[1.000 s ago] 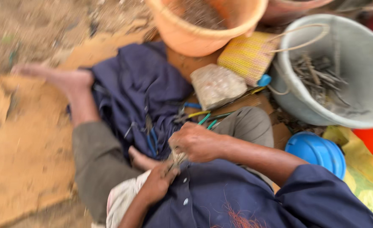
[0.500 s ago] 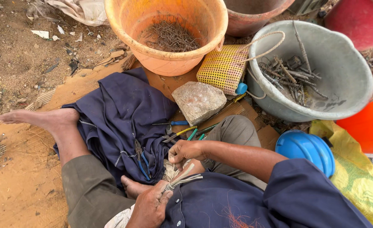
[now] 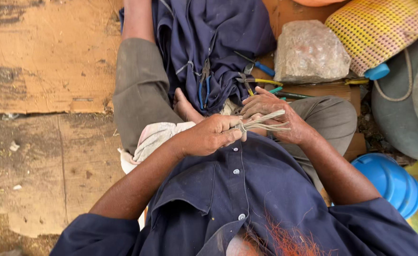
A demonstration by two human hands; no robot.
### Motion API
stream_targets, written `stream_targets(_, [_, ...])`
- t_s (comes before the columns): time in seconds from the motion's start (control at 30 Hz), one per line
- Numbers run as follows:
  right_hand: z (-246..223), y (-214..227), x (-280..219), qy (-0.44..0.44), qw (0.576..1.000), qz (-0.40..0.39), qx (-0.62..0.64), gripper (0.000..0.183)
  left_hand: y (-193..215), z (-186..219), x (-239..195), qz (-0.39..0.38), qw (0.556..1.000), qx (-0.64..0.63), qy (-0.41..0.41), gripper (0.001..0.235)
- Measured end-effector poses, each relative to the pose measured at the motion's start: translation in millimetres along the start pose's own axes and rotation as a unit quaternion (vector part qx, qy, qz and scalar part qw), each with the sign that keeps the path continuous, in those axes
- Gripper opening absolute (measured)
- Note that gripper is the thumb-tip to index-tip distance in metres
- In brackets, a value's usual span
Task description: The person sits on the ground and twists a bundle of thin metal wires together by hand. They use pliers to grip and tighten the twisted section, then use a hammer to flatten the twisted end. The person continues to twist and adjust the wires throughout the clip.
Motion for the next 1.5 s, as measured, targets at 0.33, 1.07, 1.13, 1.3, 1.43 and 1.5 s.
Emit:
stream_targets(0.33, [36,-15,-32,-0.144,0.980,0.082,0.113,0.014,-15,-17,4,0.008,0.973,-0.225,0.050,0.021])
stream_targets(1.07, [-33,13,-6,-0.246,0.869,-0.065,-0.424,0.010,16,22,10,0.258,0.814,0.503,-0.134,0.023])
stream_targets(1.13, [-20,16,9,-0.224,0.866,-0.150,-0.421,0.013,11,24,8,0.222,0.816,0.515,-0.140,0.023])
stream_targets(1.3, [31,18,51,-0.114,0.954,-0.192,-0.201,0.023,3,37,-13,0.197,0.847,0.463,-0.174,0.022])
stream_targets(1.43, [89,-6,27,-0.236,0.937,-0.249,0.072,0.017,10,45,-26,0.217,0.861,0.417,-0.196,0.019])
stream_targets(1.5, [99,-24,13,-0.247,0.932,-0.226,0.136,0.018,19,47,-30,0.250,0.855,0.407,-0.203,0.018])
Point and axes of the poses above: each hand's wrist, its own x-axis towards the middle knuckle, its own y-axis out of the back of the hand, z = x × y, the point moved 10 cm from there along x, towards the middle knuckle, and after that the axes turned 3 degrees about z, right-handed, at the moved point
